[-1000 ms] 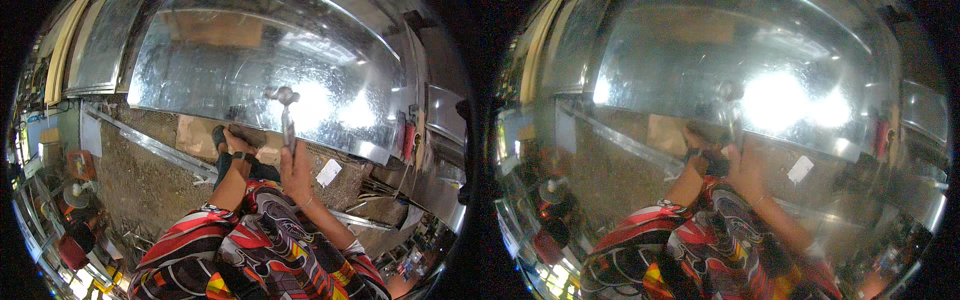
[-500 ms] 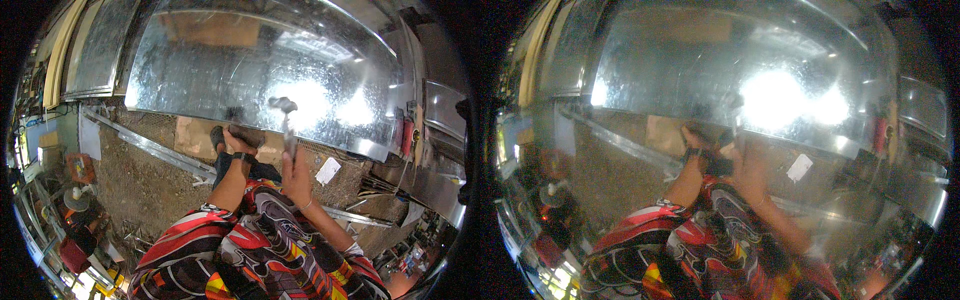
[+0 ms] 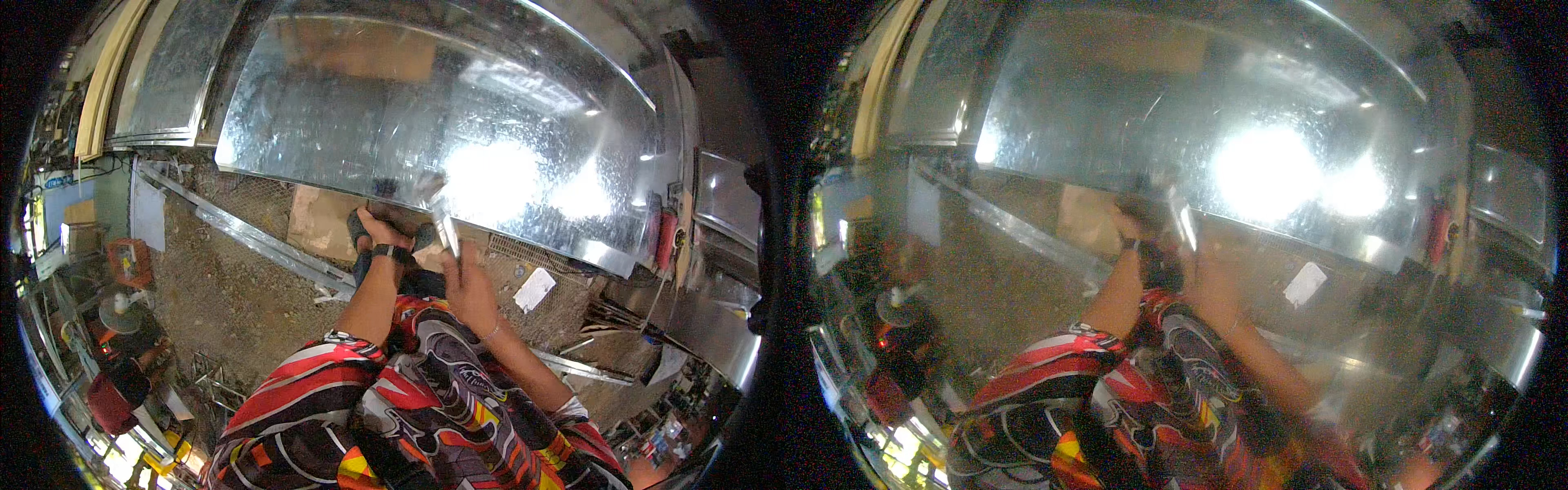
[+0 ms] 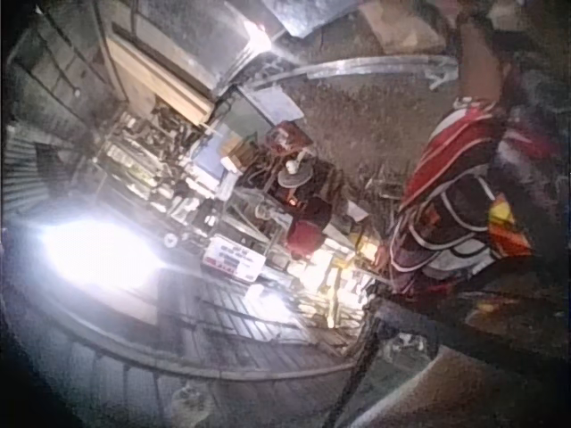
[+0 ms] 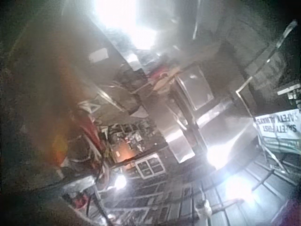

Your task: The person repeatedly strikes a large metal sheet with a hammer while holding a block against its edge. The person adjusts the block and hammer position multiple times to work along the sheet's edge.

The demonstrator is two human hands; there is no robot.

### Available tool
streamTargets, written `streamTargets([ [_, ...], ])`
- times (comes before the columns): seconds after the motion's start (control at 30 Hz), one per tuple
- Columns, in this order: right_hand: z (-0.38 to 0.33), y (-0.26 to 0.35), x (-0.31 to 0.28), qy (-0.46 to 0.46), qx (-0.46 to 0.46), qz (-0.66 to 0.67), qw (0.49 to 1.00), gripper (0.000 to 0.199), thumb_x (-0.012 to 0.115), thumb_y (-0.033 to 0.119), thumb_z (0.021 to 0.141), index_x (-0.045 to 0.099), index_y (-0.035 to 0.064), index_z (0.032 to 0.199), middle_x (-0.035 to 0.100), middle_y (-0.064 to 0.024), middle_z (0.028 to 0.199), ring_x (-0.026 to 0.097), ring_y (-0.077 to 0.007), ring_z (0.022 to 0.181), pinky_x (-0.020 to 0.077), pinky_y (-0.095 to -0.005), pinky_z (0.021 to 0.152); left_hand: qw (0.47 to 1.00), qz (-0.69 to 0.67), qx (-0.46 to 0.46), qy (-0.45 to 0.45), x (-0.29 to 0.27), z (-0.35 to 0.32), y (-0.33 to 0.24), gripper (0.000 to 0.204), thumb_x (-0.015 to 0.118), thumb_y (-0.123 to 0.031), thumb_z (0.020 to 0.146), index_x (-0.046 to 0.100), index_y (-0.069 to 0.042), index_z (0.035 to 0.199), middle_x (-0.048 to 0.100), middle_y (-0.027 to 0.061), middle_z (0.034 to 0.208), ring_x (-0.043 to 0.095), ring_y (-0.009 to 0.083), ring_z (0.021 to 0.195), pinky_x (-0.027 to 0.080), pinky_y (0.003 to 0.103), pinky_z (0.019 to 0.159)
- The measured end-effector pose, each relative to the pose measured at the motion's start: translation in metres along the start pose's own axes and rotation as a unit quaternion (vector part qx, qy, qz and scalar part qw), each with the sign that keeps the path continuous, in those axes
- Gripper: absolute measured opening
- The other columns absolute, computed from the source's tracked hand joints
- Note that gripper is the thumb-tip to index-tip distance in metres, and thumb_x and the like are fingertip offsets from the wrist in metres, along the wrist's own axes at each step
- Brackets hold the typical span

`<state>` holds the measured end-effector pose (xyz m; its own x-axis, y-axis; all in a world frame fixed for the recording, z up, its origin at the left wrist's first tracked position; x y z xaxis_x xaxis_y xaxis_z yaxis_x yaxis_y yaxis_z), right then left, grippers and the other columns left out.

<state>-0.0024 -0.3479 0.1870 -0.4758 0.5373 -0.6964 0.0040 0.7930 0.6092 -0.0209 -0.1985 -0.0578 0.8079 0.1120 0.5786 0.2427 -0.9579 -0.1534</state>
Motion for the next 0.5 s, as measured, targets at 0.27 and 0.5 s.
streamTargets([
  [0.27, 0.009, 0.018, -0.021, -0.052, -0.062, 0.089, 0.993, 0.03, 0.049, 0.03, 0.111, 0.056, 0.0009, 0.113, 0.049, -0.0001, 0.068, 0.048, -0.009, 0.057, 0.0393, -0.0316, 0.05, 0.997, 0.042, 0.008, -0.062, -0.019, 0.0, -0.013, 0.056, 0.051, -0.059, 0.093, 0.066, -0.012, 0.119, 0.065, 0.0063, 0.12, 0.062, 0.0306, 0.105, 0.052, 0.049, 0.091],
  [0.5, 0.001, 0.001, 0.016, -0.004, -0.076, -0.031, 0.997, 0.032, 0.05, 0.032, 0.111, 0.054, 0.0002, 0.114, 0.056, -0.0104, 0.068, 0.055, -0.0219, 0.059, 0.0448, -0.0409, 0.056, 0.998, 0.059, 0.025, -0.028, 0.004, 0.01, -0.025, 0.062, 0.045, -0.064, 0.094, 0.065, -0.011, 0.12, 0.065, 0.0083, 0.121, 0.062, 0.033, 0.104, 0.051, 0.051, 0.093],
])
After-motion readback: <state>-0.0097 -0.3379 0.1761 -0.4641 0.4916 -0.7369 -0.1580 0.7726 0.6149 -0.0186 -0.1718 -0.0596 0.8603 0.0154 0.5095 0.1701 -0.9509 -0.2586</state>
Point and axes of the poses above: each hand's wrist, its own z-axis towards the middle knuckle, its own x-axis out of the palm, y = z × x, the point moved 7 cm from there along z, towards the middle knuckle
